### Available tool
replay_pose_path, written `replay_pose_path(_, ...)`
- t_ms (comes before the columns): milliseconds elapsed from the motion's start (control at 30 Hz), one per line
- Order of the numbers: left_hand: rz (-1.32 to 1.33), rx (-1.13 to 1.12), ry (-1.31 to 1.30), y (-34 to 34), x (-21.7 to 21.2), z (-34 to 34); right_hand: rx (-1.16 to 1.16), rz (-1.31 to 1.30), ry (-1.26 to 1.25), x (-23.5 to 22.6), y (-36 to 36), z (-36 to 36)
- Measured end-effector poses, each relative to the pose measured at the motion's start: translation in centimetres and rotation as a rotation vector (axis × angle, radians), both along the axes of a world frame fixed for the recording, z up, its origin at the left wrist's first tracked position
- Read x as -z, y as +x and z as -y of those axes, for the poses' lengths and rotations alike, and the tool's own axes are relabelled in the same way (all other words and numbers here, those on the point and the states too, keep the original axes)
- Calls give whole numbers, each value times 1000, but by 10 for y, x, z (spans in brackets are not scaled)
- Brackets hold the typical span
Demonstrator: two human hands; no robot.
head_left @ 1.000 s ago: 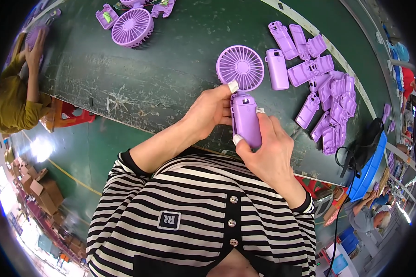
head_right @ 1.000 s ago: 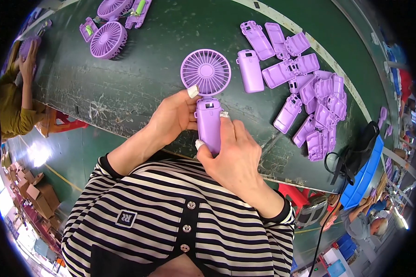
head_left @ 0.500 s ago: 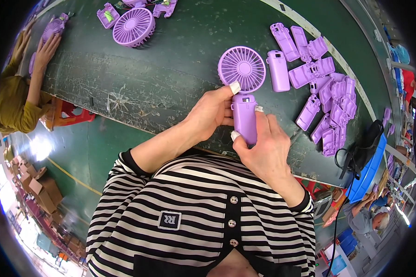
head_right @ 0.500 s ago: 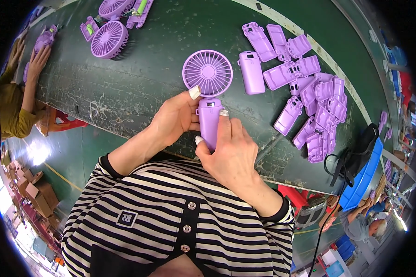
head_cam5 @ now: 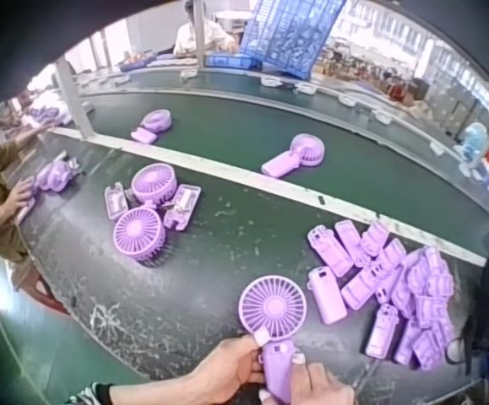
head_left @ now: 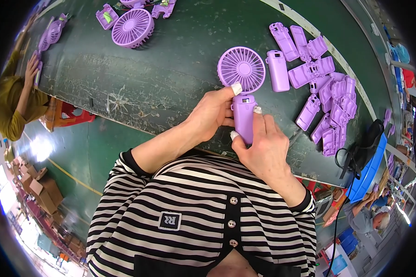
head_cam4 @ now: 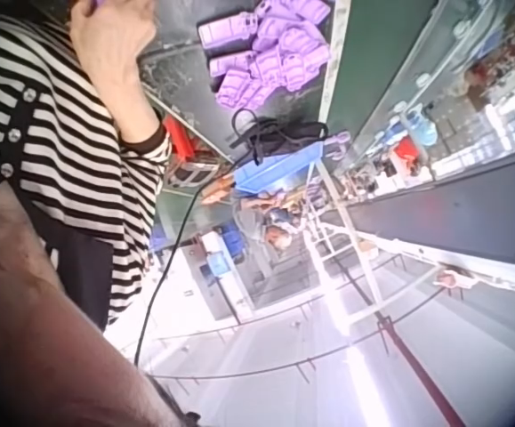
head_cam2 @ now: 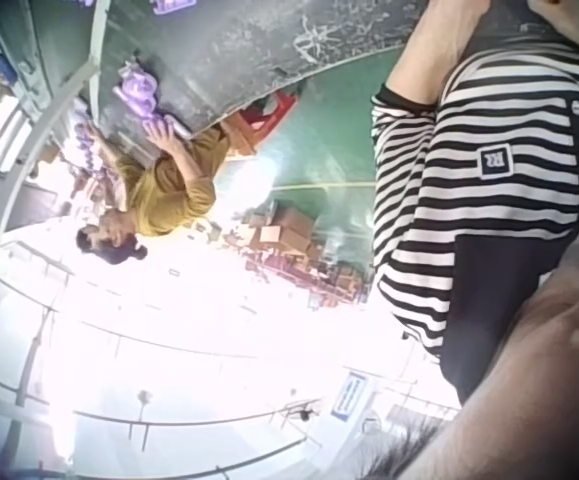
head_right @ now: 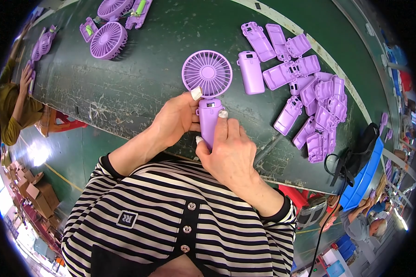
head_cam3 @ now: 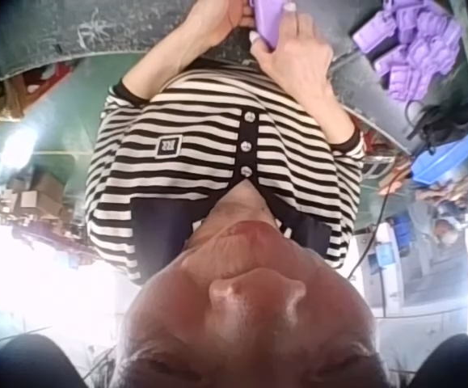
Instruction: The person assembles handheld fans by inserting batteries and circuit boards into handle casings, attaching the fan heads, and snapping the casing covers together by hand.
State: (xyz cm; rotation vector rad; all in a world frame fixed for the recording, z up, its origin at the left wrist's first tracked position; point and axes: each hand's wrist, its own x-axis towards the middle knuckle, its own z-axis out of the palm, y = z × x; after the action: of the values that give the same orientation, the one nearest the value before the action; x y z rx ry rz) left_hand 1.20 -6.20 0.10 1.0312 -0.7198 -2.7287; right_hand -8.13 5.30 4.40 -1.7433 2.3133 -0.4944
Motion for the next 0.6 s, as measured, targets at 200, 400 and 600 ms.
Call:
replay_pose_path(200,107,3,-27,-8,1,-2,-3,-41,14,-4,-1,1)
replay_pose_path(400,141,4,-16,-11,1,-1,43,-48,-38,-6,-3,-1)
replay_pose_path(600,175,9,-42,-11,2,-1,338,404,-11,7,-10,-18)
